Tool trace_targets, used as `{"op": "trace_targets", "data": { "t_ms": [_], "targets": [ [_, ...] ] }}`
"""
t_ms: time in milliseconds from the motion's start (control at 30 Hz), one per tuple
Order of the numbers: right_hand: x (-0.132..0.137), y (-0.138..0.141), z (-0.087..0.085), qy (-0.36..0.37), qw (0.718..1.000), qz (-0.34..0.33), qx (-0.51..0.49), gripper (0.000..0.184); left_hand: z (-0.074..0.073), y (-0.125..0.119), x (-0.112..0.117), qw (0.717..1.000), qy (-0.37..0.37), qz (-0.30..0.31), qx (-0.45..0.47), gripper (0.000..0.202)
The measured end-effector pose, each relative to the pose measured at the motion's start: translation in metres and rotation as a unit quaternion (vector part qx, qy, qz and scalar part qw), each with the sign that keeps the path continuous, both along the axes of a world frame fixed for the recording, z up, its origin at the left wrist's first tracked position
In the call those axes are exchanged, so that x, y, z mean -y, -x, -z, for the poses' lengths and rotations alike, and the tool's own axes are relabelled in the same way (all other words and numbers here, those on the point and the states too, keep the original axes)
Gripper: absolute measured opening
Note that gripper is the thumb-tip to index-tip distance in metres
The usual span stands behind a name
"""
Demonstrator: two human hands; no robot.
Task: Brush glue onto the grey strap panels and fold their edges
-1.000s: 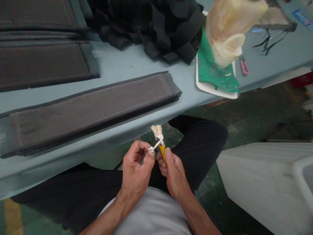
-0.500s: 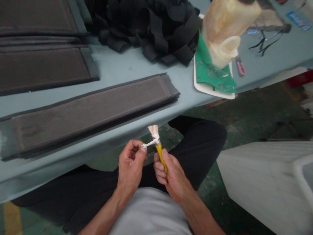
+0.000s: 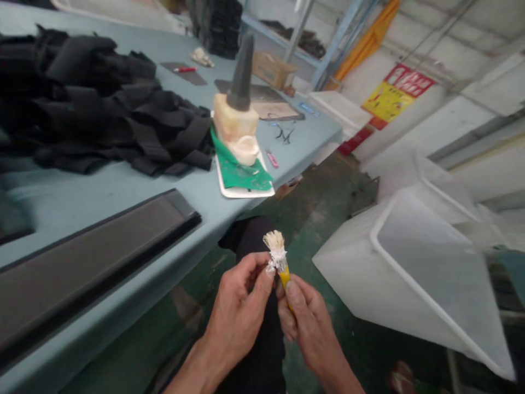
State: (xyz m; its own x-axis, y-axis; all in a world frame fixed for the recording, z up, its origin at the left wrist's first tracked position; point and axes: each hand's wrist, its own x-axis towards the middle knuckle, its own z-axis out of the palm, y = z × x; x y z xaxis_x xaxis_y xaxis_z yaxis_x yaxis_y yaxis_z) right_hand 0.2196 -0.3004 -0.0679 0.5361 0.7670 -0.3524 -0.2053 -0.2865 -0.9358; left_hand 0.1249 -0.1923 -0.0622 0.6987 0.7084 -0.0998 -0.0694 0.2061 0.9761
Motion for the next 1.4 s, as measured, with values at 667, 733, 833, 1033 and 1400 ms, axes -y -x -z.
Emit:
{"op": "trace_targets", "data": {
  "t_ms": [667, 733, 833, 1033, 1400],
  "targets": [
    [0.057, -0.077, 0.085, 0.058, 0.969, 0.227, -0.079, 0.068, 0.093, -0.137, 0.037, 0.964, 0.217, 0.145, -0.057, 0.029],
    [0.056, -0.079, 0.088, 0.059, 0.966, 0.236, -0.086, 0.069, 0.098, -0.143, 0.038, 0.961, 0.223, 0.151, -0.060, 0.031],
    [0.056, -0.083, 0.088, 0.060, 0.963, 0.244, -0.100, 0.070, 0.099, -0.146, 0.036, 0.958, 0.229, 0.161, -0.056, 0.035],
    [0.055, -0.085, 0.082, 0.056, 0.958, 0.252, -0.126, 0.071, 0.096, -0.137, 0.033, 0.956, 0.237, 0.168, -0.042, 0.033],
    [0.052, -0.077, 0.063, 0.045, 0.964, 0.236, -0.111, 0.069, 0.089, -0.125, 0.026, 0.918, 0.340, 0.205, 0.027, 0.041]
  ]
}}
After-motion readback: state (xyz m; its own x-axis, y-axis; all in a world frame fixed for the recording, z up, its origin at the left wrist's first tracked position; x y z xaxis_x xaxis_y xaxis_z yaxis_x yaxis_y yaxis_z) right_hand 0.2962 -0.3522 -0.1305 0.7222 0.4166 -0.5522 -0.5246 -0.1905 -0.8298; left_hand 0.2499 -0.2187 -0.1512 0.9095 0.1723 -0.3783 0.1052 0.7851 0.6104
